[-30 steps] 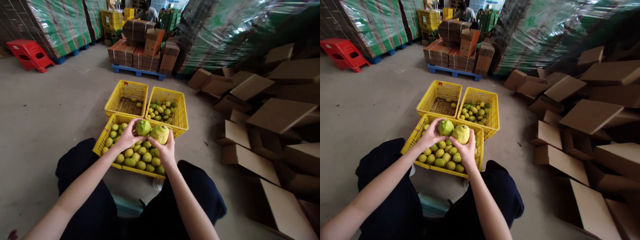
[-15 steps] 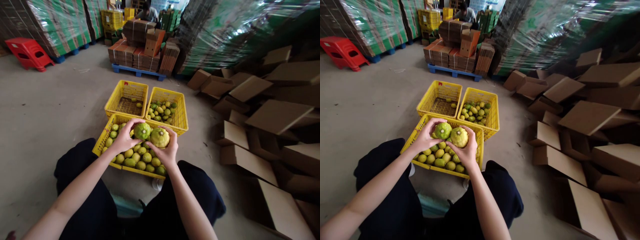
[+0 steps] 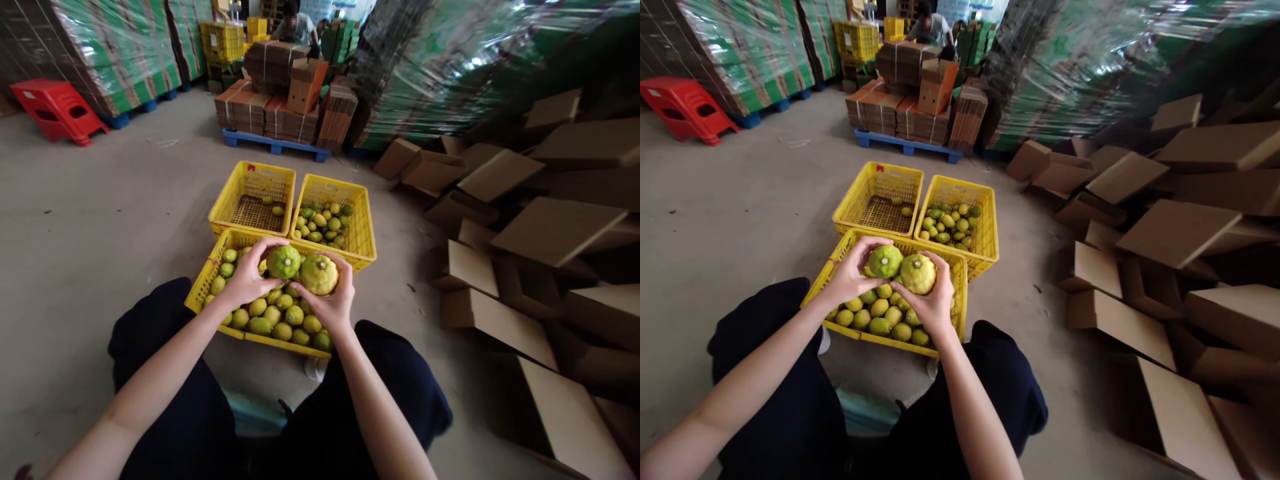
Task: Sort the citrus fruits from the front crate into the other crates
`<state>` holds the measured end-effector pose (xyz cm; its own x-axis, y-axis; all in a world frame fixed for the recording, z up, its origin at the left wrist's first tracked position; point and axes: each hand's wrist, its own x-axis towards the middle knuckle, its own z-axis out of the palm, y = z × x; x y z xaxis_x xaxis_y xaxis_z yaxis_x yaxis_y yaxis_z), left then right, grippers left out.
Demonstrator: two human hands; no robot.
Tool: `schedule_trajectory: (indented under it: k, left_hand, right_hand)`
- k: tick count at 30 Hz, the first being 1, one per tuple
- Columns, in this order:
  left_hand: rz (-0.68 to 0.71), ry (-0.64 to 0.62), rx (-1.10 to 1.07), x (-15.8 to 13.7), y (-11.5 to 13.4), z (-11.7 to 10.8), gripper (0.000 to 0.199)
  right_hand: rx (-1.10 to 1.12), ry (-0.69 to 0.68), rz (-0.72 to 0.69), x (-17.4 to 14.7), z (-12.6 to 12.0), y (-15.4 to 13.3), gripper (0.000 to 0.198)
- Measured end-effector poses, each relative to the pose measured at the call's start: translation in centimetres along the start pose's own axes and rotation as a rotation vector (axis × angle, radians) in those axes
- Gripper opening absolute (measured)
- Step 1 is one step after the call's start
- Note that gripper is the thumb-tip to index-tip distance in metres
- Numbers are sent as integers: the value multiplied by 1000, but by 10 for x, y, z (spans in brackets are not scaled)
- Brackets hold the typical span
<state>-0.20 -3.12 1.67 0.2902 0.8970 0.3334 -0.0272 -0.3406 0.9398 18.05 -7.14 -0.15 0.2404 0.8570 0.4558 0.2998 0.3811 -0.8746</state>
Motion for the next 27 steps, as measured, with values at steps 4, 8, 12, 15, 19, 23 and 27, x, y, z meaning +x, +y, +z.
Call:
schedule_trajectory:
  k: [4,8,12,15,19,23,27]
  left_hand:
    - [9,-21,15,1,1,-3,59]
    - [-263,-62,-82,2,1,-4,60]
    - [-697,-86,-349,4,-14,4,47]
    - [-787,-12,-548,7,-26,10,49]
    - [-798,144,-708,12,-27,12,38]
    - [-828,160,-731,14,-25,11,39]
    - [-899,78,-733,15,-27,12,56]
  right_hand:
    - [8,11,21,1,0,-2,67]
    - [88,39,205,3,2,-5,61]
    - [455,-93,731,3,11,2,46]
    - [641,-225,964,2,16,6,42]
    - [742,-296,1060,4,14,3,43]
    - [829,-315,1089,8,11,2,44]
    - [862,-308,1071,8,12,1,51]
